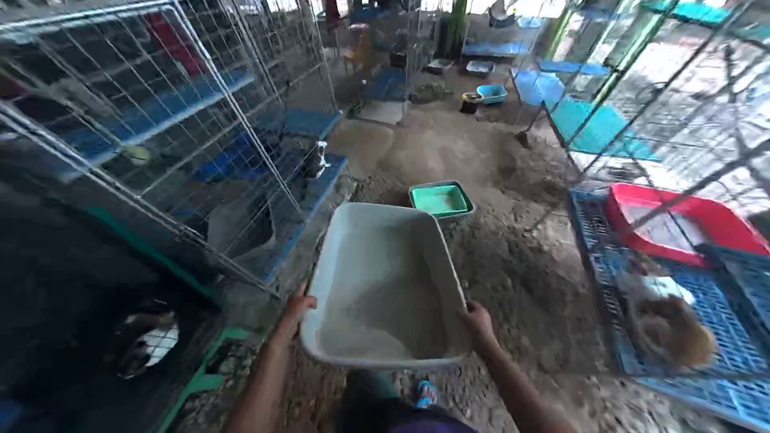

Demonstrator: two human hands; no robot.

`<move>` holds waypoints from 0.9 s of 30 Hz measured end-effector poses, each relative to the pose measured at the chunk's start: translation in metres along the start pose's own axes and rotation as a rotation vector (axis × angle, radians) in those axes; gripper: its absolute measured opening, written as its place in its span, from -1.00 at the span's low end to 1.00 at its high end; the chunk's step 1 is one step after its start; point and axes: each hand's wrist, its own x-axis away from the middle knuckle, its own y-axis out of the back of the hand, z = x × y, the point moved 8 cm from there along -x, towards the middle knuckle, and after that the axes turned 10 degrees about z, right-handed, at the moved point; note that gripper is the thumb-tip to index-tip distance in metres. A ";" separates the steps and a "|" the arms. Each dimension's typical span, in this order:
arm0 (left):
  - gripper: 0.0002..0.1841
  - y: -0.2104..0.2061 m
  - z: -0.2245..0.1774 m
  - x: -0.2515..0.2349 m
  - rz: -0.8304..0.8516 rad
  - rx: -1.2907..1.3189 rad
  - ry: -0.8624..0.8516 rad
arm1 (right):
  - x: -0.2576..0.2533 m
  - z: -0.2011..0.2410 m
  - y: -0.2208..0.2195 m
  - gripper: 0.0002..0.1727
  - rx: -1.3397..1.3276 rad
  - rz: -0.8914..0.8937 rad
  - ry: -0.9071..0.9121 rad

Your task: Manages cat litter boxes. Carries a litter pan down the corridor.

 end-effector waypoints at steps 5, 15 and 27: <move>-0.12 0.003 -0.044 -0.038 -0.059 0.194 0.013 | -0.127 0.118 0.024 -0.63 0.136 0.176 0.046; -0.13 -0.072 -0.190 -0.342 0.028 0.400 0.089 | -0.382 0.224 0.135 -0.64 -0.297 0.101 0.059; -0.14 -0.158 -0.411 -0.670 0.315 0.283 0.004 | -0.614 0.350 0.285 -0.52 -0.301 0.005 -0.027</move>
